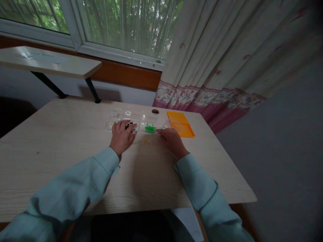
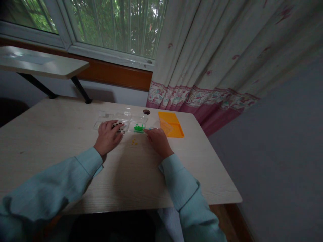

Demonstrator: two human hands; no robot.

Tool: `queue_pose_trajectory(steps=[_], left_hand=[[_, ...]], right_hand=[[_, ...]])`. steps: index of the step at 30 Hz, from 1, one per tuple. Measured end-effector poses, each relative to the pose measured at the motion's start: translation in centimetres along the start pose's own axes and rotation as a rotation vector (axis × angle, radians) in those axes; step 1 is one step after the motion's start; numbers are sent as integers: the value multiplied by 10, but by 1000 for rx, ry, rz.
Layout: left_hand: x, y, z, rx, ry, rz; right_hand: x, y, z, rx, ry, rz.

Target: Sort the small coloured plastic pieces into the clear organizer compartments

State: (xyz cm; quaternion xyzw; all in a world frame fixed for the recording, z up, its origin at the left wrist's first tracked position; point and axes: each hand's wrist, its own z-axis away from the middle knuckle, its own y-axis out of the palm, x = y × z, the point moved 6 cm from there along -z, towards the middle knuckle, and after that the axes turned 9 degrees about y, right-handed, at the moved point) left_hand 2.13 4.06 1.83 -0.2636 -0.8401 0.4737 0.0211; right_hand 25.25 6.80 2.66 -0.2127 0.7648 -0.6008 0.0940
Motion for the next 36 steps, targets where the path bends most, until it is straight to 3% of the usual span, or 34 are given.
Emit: queue_pose_trajectory(steps=[8,15,24,36], left_hand=[[-4,10,2,91,48,-66],[-4,14,2,119,57,-53],[-2,18,2,145,68,-39],[-4,22,0,174,114,41]], right_hand=[[12,6,-5,27,-4,31],[1,11,-9,47,-8,81],[-16,15,-10,-51,114,-125],[-18,14,-2,-91,66,-302]])
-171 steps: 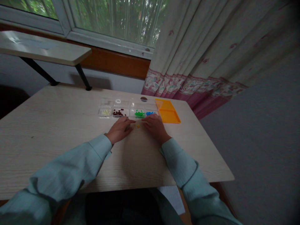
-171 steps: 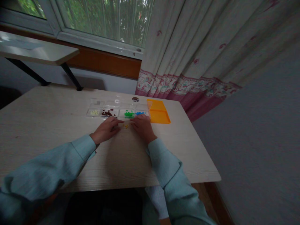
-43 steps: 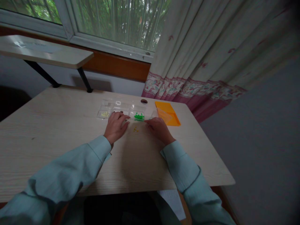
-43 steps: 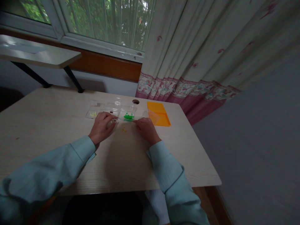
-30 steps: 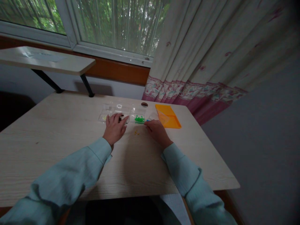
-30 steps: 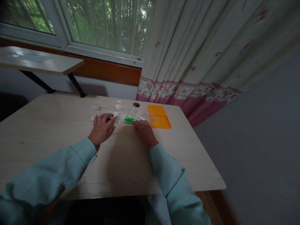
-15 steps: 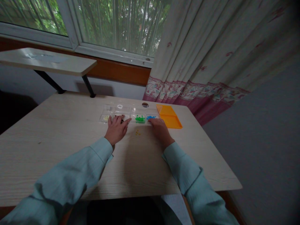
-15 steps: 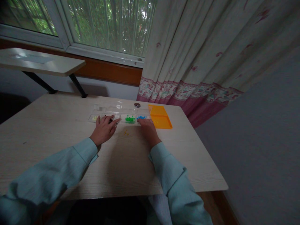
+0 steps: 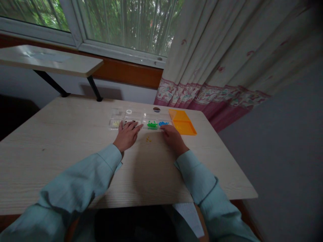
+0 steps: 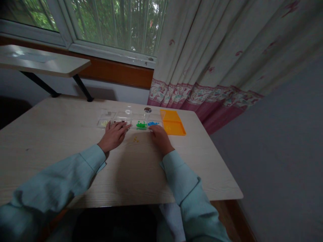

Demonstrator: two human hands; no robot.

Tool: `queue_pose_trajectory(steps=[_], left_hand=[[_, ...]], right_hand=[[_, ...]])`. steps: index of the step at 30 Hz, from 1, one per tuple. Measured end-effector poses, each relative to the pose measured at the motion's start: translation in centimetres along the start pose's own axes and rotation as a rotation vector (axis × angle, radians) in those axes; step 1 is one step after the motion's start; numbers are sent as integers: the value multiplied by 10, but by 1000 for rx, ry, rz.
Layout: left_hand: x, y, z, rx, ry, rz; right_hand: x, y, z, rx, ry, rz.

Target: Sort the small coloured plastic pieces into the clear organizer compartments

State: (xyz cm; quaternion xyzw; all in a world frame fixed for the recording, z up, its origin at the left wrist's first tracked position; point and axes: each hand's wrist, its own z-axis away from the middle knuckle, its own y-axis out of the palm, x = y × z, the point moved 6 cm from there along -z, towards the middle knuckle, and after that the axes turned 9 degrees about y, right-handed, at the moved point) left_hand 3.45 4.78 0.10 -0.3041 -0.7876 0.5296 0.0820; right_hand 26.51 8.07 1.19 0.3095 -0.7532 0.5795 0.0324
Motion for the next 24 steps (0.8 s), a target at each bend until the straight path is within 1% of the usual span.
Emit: queue_pose_trajectory(steps=[3,5,7,11,13,18,24], left_hand=[[0,0,0,-8,0,-7],[0,0,0,-6,-1,-17],[-1,0,0,0,1,-25],[-2,-1,0,-7,-6,-18],[-1,-2,0,-14,-16,-12],[0,-4,0,-43,-31,-19],[2,-6,1,-68,-44,-2]], right_hand=[[1,-8,0,-58,-15,-26],[7,-10,0,-68,-49,-17],[17,-7,1,-24,-99,10],[40,7,8,127,-217,14],[48,12,11,174,-239,-5],[49,11,13,201,-249,-60],[46,15,13,175,-271,-99]])
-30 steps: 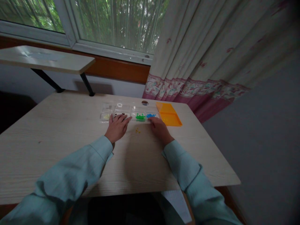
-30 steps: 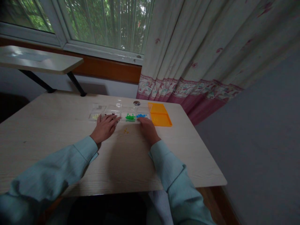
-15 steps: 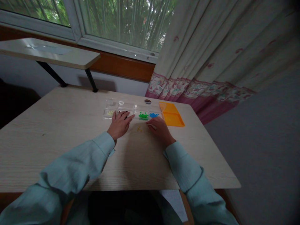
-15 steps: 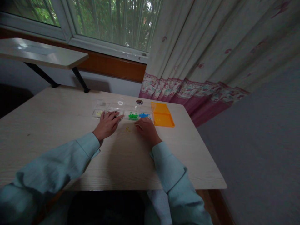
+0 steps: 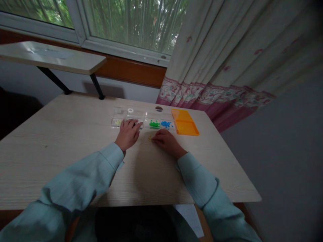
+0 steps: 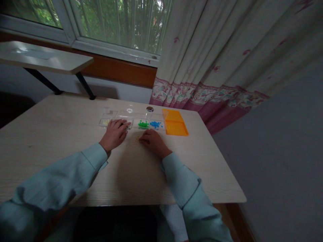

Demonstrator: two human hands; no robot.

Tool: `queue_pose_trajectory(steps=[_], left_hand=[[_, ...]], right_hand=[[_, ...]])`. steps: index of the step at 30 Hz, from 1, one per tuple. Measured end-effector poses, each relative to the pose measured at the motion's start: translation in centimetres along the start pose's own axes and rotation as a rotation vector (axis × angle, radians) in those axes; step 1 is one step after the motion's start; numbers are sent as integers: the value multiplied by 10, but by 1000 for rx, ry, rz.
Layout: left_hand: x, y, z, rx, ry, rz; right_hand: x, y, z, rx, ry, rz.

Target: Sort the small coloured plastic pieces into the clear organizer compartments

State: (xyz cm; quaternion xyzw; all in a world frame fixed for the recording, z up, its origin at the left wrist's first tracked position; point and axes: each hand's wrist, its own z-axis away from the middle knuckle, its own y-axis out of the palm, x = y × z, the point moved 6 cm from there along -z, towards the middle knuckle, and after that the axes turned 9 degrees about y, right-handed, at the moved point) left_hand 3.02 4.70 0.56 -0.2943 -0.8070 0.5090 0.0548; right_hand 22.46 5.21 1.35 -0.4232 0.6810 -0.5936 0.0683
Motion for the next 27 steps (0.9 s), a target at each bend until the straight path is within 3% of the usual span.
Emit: queue_pose_trajectory(steps=[8,12,17,21,27], left_hand=[[-2,-6,0,-48,22,-2],[-12,-14,-2,-99,131,55],[-34,-2,-3,23,329,212],[-39,9,-4,72,329,217],[-44,6,-6,32,338,100]], right_hand=[[-3,5,-2,-38,62,26],[-12,1,-1,-107,170,-18],[-24,-9,-2,-224,302,-122],[-29,-15,-2,-295,338,-201],[-34,-25,1,-446,417,-302]])
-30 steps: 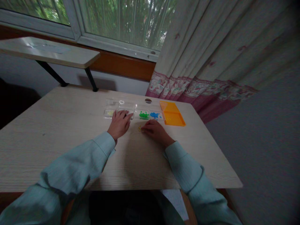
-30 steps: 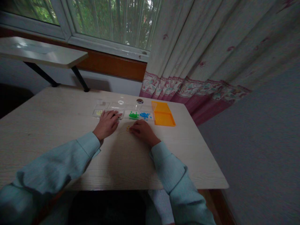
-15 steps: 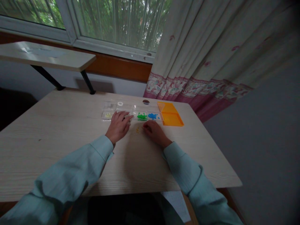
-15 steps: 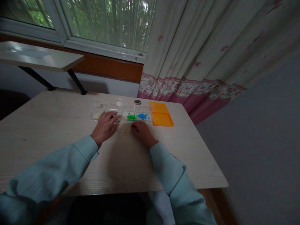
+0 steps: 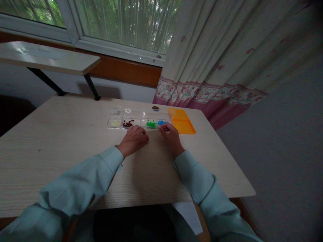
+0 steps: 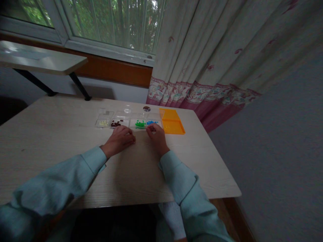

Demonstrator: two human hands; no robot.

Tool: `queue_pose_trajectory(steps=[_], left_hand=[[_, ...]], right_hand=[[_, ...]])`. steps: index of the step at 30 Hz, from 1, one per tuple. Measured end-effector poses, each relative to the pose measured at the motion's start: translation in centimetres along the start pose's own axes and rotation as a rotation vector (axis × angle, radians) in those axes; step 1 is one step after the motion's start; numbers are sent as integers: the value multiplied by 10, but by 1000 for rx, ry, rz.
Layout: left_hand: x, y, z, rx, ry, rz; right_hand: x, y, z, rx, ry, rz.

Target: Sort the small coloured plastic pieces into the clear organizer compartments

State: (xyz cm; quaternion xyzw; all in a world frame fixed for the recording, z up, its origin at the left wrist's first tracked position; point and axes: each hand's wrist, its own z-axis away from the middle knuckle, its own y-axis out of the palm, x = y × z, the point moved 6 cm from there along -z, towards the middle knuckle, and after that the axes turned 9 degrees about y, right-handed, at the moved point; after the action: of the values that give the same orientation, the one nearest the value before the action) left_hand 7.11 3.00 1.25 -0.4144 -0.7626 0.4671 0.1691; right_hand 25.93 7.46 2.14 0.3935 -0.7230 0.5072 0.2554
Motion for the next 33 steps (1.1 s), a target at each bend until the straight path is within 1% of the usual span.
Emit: queue_pose_trajectory(steps=[2,4,6,9,11,13,16,20,22,24,26,28,31,33], left_hand=[[-2,0,-1,9,4,-16],[-3,0,-2,22,5,-15],[-4,0,-3,30,4,-19],[-6,2,-4,46,5,-33],[-6,3,-4,52,8,-40],[-5,3,-3,47,7,-33],[-1,2,-2,11,-30,11],[6,-3,1,-90,-98,75],[8,-6,2,-140,-116,98],[9,-9,3,-167,-126,117],[9,-10,3,-175,-134,126],[9,-10,3,-181,-138,129],[10,-10,3,-197,-133,139],[10,-10,4,-212,-128,152]], right_hand=[[-5,-9,-4,-57,68,-52],[-15,-23,-11,-128,144,-112],[-29,-42,-18,-228,197,-189],[-54,-76,-25,-410,239,-314],[-69,-90,-27,-460,270,-295],[-80,-98,-27,-479,278,-228],[-86,-99,-25,-448,231,-43],[-82,-89,-24,-357,167,283],[-78,-87,-23,-365,154,478],[-74,-86,-23,-375,146,629],[-71,-84,-23,-359,132,700],[-68,-83,-22,-334,116,726],[-63,-82,-21,-322,108,727],[-59,-83,-20,-337,103,699]])
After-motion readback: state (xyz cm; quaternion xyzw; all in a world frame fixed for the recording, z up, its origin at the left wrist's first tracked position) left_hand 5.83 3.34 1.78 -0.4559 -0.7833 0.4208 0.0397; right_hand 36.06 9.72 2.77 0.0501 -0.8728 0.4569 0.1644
